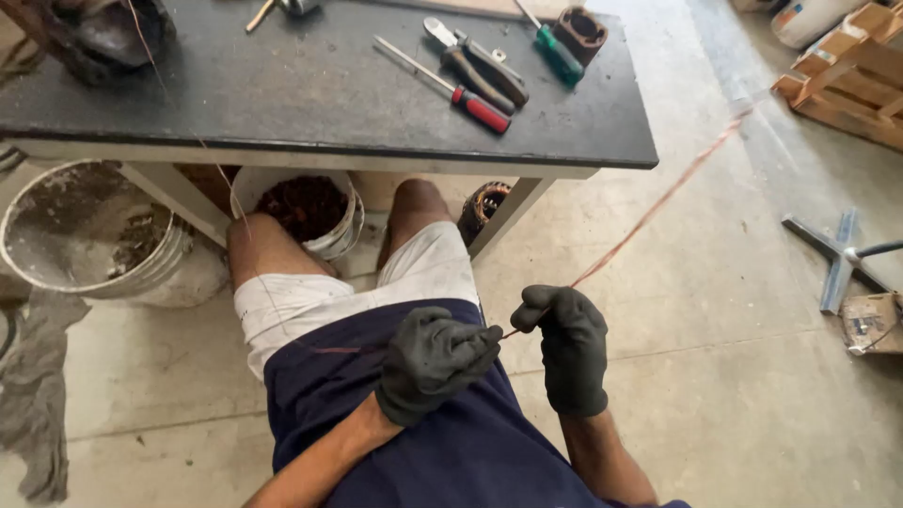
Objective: Twisting copper wires together by hand while repairing an electrical motor component
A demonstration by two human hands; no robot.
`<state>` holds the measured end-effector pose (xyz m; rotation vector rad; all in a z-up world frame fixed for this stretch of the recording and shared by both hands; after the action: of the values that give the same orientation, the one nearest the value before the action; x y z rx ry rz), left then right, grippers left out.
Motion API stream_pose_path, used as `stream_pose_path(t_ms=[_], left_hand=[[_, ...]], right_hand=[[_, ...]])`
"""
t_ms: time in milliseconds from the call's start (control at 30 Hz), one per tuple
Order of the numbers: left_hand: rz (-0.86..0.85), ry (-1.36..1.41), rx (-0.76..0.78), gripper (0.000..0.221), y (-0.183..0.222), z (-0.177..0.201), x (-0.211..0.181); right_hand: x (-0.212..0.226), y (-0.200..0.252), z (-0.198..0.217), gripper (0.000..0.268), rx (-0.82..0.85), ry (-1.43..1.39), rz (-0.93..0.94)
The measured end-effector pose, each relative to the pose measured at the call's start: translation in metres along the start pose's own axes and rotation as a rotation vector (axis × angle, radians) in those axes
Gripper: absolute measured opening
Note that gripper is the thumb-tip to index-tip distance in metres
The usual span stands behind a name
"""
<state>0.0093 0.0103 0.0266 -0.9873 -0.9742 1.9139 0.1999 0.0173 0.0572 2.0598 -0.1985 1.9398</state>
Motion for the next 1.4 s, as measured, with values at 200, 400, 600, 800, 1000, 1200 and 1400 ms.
stream_pose_path(t_ms=[200,400,600,800,1000,1200,1400], left_hand=[[-0.015,-0.034,-0.008,0.029,0.004,-0.003,0.0],[0.133,-0.072,-0.012,0.054,0.01,-0.021,-0.003],[0.096,-0.119,0.025,0.029,0.014,0.012,-0.016],[0.853,-0.464,-0.318,0.039,0.068,0.032,0.005],[1.105,1.485,-0.173,0.064,0.119,-0.063,0.072],[1.423,1.522,-0.076,0.056,-0.002,-0.061,0.044],[1.434,1.151,-0.284,0.064,-0.017,-0.052,0.065]], right_hand=[[0.006,0.012,-0.015,0.031,0.045,-0.021,0.081],[-0.017,-0.002,0.013,0.022,0.013,0.154,0.319],[0.015,-0.012,0.102,0.013,-0.228,0.262,0.507],[-0.022,-0.002,0.158,0.029,0.097,0.406,0.35],[-0.074,0.02,0.15,0.033,0.396,0.363,-0.07],[-0.098,0.028,0.072,0.028,0.517,0.29,-0.068],[-0.067,0.039,0.022,0.027,0.602,0.515,-0.149]])
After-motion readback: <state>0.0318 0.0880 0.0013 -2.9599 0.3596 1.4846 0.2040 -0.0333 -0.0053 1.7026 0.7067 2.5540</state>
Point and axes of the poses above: each hand's wrist, its own y-axis away from the middle knuckle, its own z-axis out of the back of the hand, x = y × z, the point moved 3 cm from there along -y, towards the middle knuckle, and after that the axes turned 5 degrees about z, right-handed, at the moved point
